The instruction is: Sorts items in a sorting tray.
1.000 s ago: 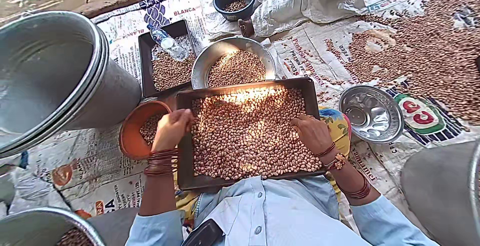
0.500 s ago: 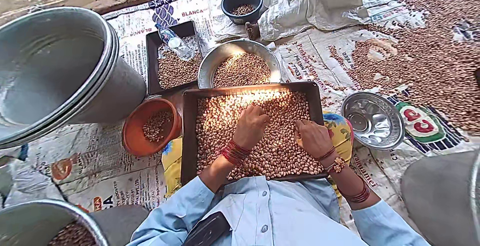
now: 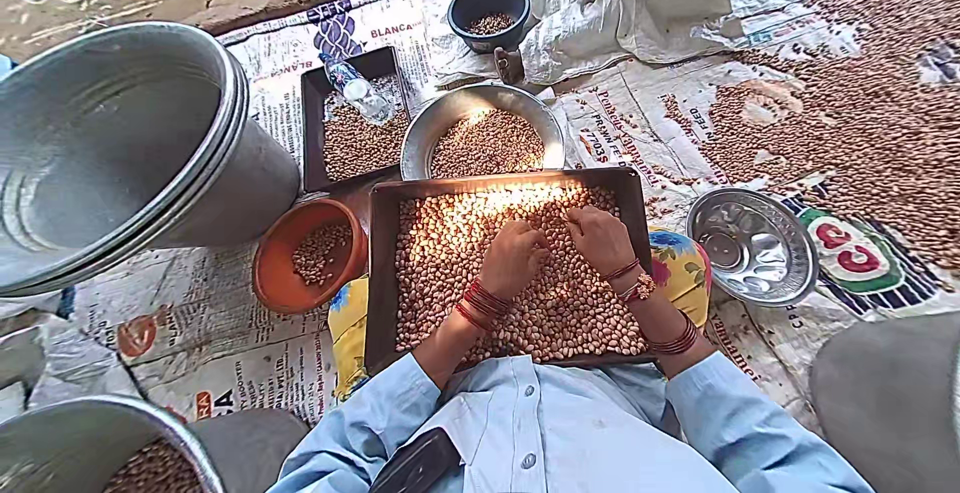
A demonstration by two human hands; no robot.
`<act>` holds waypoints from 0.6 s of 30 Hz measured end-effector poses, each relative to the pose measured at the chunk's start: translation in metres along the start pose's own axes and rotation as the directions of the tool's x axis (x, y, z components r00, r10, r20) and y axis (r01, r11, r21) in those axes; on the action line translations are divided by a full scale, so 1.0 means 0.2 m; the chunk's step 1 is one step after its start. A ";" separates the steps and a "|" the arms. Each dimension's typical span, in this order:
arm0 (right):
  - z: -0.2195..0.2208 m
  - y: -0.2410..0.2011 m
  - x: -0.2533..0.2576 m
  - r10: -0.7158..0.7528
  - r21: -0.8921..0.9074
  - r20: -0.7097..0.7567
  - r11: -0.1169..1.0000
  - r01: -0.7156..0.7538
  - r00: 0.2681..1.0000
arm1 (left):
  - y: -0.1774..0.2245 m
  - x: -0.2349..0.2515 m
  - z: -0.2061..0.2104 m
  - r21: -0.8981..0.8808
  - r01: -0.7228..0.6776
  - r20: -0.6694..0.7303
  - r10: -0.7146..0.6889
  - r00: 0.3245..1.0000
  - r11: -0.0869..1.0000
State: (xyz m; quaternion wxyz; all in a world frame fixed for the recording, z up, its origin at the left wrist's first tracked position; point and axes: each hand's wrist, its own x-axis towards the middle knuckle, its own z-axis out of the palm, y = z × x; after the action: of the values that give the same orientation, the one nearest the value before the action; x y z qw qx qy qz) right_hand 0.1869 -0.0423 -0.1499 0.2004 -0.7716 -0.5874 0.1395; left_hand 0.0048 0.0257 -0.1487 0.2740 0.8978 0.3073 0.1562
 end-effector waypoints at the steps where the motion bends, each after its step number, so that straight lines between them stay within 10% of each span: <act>1: 0.01 0.00 0.01 -0.005 -0.023 0.009 1.000 0.005 1.000 | -0.02 0.00 -0.04 -0.124 0.055 -0.028 -0.059 0.998 0.991; 4: 0.01 -0.01 0.01 -0.009 -0.026 0.040 1.000 0.010 0.999 | -0.03 -0.02 -0.14 -0.351 0.260 0.109 -0.237 0.966 0.900; 18: -0.14 0.10 -0.14 0.155 0.464 -0.043 0.878 -0.118 0.987 | 0.15 -0.09 0.06 0.090 0.009 0.393 -0.044 0.919 0.996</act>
State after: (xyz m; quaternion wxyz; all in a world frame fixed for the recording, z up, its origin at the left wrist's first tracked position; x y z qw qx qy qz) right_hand 0.2088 -0.0774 -0.1361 0.3898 -0.7466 -0.4735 0.2578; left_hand 0.0112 -0.0105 -0.1422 0.2931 0.9176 0.2646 -0.0450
